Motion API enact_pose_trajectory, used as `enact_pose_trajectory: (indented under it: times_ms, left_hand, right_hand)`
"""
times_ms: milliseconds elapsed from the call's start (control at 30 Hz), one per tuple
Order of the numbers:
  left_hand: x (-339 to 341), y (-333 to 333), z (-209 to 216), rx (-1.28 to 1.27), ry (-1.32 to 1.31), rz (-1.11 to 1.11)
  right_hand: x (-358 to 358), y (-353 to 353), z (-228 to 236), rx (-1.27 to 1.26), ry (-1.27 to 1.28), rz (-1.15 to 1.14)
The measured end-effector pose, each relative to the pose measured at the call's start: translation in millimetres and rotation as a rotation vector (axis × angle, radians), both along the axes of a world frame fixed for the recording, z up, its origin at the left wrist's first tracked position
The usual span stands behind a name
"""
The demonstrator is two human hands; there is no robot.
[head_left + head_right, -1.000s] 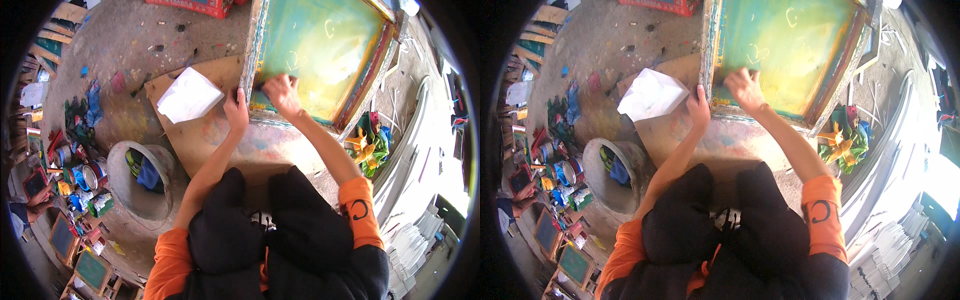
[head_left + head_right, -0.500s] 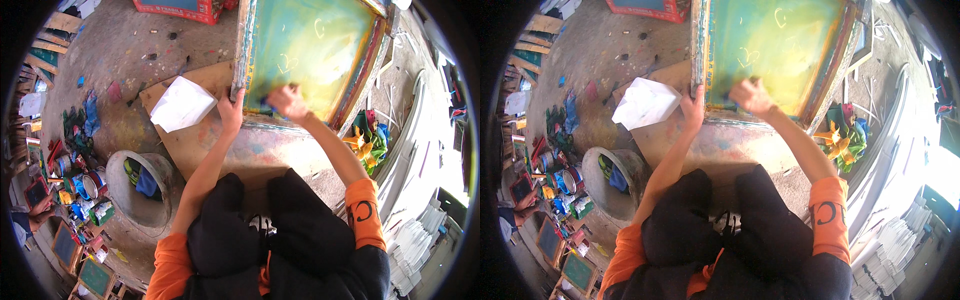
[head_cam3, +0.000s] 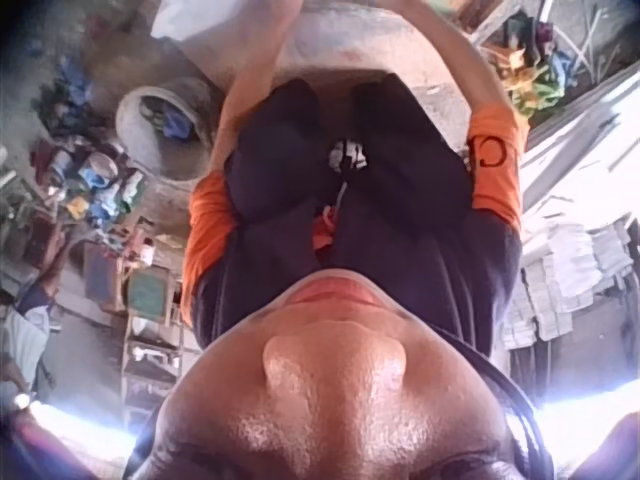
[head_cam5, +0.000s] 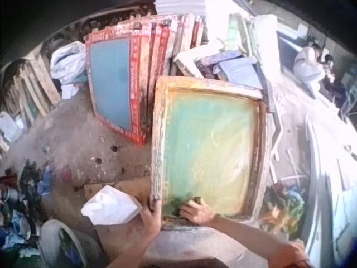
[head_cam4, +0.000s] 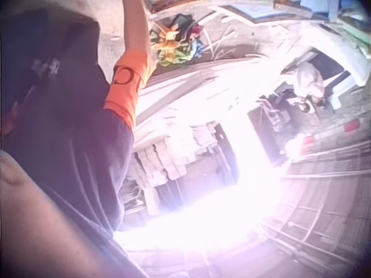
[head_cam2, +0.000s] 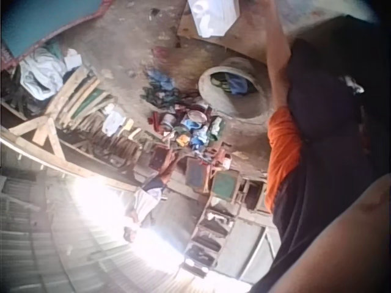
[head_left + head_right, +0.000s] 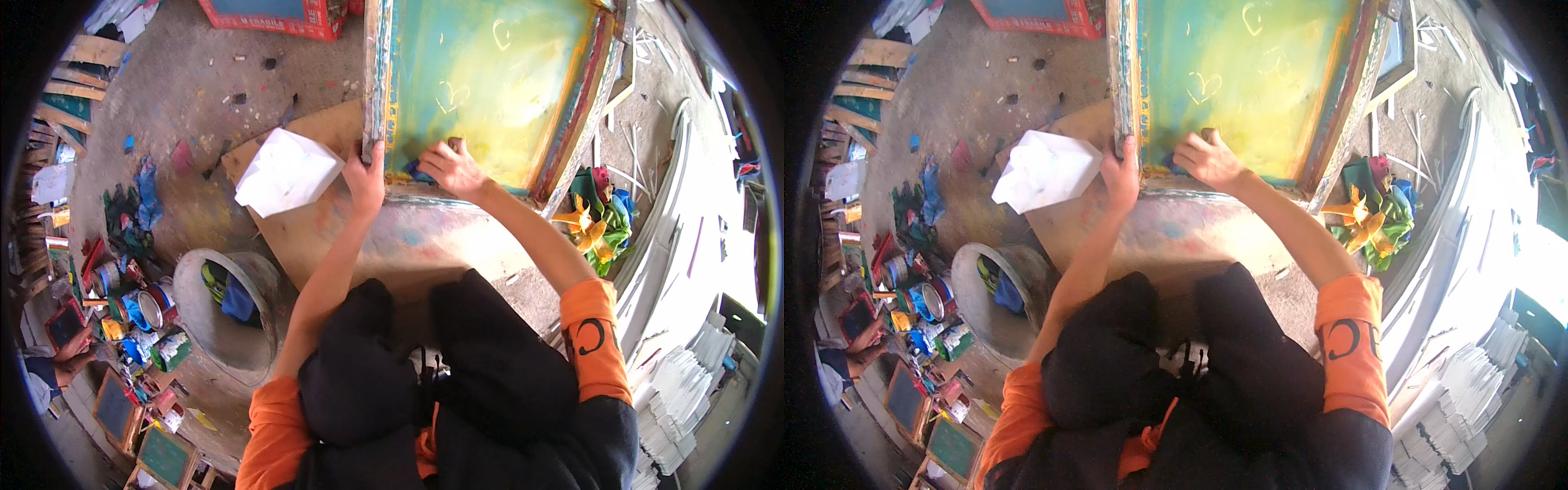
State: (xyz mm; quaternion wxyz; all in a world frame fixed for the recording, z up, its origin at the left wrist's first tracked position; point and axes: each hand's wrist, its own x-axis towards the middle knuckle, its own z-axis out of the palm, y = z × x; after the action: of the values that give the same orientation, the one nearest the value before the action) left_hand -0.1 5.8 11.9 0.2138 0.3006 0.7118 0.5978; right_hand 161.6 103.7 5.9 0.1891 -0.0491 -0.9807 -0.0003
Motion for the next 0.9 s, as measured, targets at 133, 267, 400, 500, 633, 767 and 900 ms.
enact_pose_trajectory:
  times_ms: [133,267,400,500,633,767,900]
  left_hand:
    - [0,-2,-1,-0.012,0.005,0.024]
    - [0,-1,-4,-0.003,0.003,0.023]
    - [3,-3,-2,0.021,-0.031,0.022]
    - [0,-2,-1,0.011,0.020,0.012]
    - [3,0,4,0.008,0.017,0.003]
    - [0,-1,1,-0.015,0.003,-0.004]
    - [4,-1,5,-0.003,0.037,0.022]
  right_hand:
    - [-17,21,32,-0.115,0.271,-0.561]
    - [-4,11,13,0.034,0.051,-0.059]
    - [-13,54,24,-0.096,0.331,-0.388]
    - [-12,37,37,-0.158,0.297,-0.354]
    - [23,-8,19,-0.295,-0.049,-0.102]
    - [74,0,21,-0.244,-0.211,-0.067]
    - [50,-6,25,-0.197,-0.155,-0.070]
